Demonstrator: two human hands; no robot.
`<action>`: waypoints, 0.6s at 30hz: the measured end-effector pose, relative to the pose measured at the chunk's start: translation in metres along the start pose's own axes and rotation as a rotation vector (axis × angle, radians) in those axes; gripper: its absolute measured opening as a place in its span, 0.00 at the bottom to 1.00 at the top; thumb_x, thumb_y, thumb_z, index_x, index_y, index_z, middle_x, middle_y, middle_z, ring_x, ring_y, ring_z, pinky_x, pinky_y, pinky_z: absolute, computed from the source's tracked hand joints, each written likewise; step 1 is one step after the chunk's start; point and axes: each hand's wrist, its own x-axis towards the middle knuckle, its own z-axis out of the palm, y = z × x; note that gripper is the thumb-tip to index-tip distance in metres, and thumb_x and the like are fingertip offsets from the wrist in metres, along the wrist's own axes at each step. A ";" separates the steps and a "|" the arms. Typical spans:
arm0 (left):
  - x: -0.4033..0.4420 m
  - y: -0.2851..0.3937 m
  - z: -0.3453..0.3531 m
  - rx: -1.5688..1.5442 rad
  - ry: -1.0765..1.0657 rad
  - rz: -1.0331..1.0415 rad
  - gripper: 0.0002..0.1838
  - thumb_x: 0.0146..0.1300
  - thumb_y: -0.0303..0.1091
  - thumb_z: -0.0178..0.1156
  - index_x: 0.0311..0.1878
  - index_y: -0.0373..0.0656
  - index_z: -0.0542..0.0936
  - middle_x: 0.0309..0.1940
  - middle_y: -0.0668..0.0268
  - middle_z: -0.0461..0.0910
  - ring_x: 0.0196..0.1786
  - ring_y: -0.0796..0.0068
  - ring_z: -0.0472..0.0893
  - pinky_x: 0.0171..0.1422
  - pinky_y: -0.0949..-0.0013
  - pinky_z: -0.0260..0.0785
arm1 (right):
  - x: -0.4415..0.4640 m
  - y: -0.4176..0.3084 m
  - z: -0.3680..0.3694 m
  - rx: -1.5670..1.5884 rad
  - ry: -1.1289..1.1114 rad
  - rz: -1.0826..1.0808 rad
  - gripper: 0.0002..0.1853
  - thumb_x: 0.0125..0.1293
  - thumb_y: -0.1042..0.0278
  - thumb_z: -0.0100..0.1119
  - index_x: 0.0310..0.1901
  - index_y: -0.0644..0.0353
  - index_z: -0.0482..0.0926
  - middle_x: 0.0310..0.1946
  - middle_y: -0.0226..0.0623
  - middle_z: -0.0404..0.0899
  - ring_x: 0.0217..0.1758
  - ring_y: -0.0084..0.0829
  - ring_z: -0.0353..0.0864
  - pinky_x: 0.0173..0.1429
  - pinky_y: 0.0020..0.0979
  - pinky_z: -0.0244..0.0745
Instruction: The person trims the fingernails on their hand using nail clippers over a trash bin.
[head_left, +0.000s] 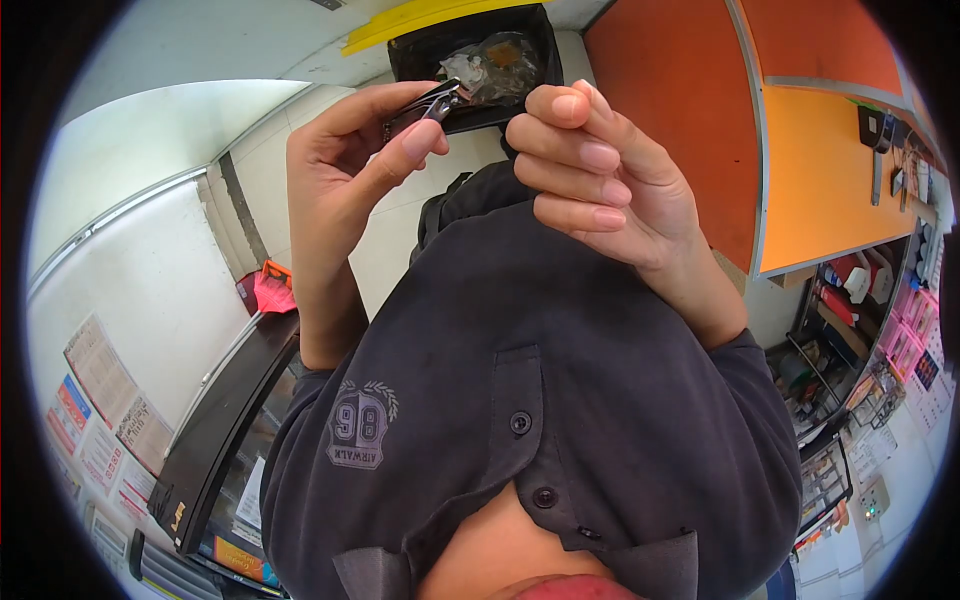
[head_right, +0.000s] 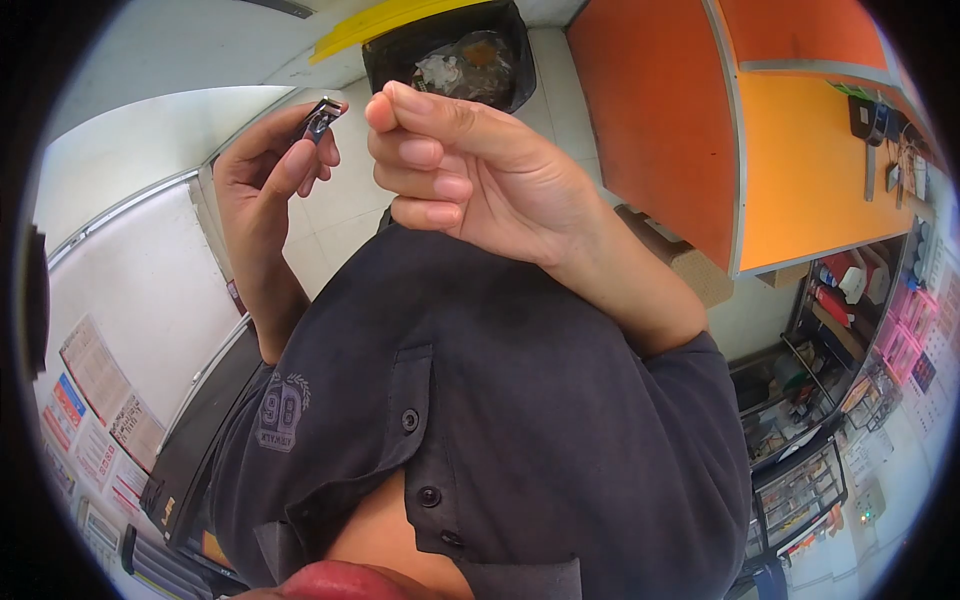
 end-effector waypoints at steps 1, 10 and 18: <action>0.000 0.000 0.000 -0.002 -0.001 0.001 0.15 0.56 0.28 0.61 0.46 0.32 0.77 0.29 0.63 0.78 0.32 0.81 0.76 0.34 0.81 0.65 | 0.000 0.000 0.000 0.010 -0.001 0.004 0.14 0.73 0.62 0.32 0.39 0.59 0.68 0.24 0.25 0.62 0.20 0.15 0.59 0.23 0.17 0.67; -0.002 0.004 0.001 -0.011 0.007 0.025 0.15 0.55 0.27 0.62 0.46 0.32 0.77 0.30 0.63 0.79 0.34 0.80 0.77 0.35 0.80 0.66 | 0.003 0.001 0.000 0.057 0.022 0.019 0.14 0.73 0.62 0.33 0.39 0.60 0.69 0.24 0.26 0.62 0.20 0.15 0.59 0.23 0.17 0.66; 0.001 0.004 0.004 -0.034 0.014 0.057 0.15 0.54 0.27 0.62 0.45 0.32 0.77 0.30 0.63 0.79 0.33 0.80 0.77 0.33 0.81 0.65 | 0.005 0.002 -0.006 -0.021 0.042 -0.006 0.12 0.70 0.65 0.40 0.46 0.62 0.70 0.27 0.25 0.64 0.22 0.14 0.62 0.27 0.19 0.65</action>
